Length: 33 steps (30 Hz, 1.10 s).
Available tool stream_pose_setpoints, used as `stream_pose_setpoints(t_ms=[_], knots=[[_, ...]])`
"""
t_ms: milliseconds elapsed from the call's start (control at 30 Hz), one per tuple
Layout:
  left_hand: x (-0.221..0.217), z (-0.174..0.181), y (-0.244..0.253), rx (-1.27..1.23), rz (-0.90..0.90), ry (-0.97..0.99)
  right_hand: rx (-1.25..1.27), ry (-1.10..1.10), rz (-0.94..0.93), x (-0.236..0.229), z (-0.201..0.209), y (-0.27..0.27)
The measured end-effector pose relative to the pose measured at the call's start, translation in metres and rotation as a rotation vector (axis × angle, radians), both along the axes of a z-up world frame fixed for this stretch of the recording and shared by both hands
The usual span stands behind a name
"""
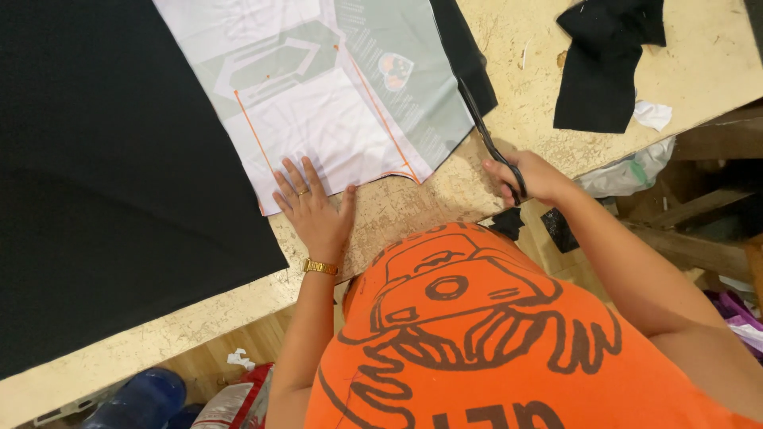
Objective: The person places a paper pattern on a black fabric, then uses scissors to cut the fabric along the pattern's outline. After cutting, the person removes the pattern, folds the cut fabric piece, and ties it with a white string.
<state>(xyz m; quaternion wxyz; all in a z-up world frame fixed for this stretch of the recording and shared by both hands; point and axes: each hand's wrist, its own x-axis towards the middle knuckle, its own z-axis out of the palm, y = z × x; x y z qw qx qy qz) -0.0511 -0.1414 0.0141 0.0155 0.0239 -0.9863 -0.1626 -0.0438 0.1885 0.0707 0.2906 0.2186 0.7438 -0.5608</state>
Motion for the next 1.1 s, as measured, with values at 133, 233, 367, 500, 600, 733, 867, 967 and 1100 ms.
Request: stream_pose_setpoints(t_ms=[133,233,367,500,600,733,867,967,1100], knots=[[0.001,0.002,0.001,0.005,0.005,-0.001,0.043,0.000,0.081,-0.012,-0.006,0.001],[0.000,-0.003,-0.001,0.008,0.008,0.011,0.026,-0.006,0.071,-0.006,0.009,-0.001],[0.003,-0.005,0.001,0.023,-0.014,0.052,0.006,-0.077,0.016,0.027,-0.017,0.024],[-0.002,0.003,0.031,0.153,-0.235,0.115,-0.012,-0.106,0.002,0.033,-0.002,0.029],[-0.008,-0.008,0.060,0.173,-0.576,0.135,-0.017,-0.101,0.084,0.030,-0.013,0.036],[-0.011,-0.017,0.079,0.080,-0.773,0.123,-0.023,-0.048,0.133,0.007,-0.014,0.033],[-0.011,-0.021,0.077,0.048,-0.827,0.079,-0.017,-0.005,0.123,-0.013,-0.012,0.023],[-0.013,-0.020,0.078,0.049,-0.827,0.088,-0.038,0.011,0.105,-0.022,0.000,0.011],[-0.013,-0.017,0.076,0.080,-0.817,0.116,0.039,-0.036,0.116,-0.030,0.004,0.001]])
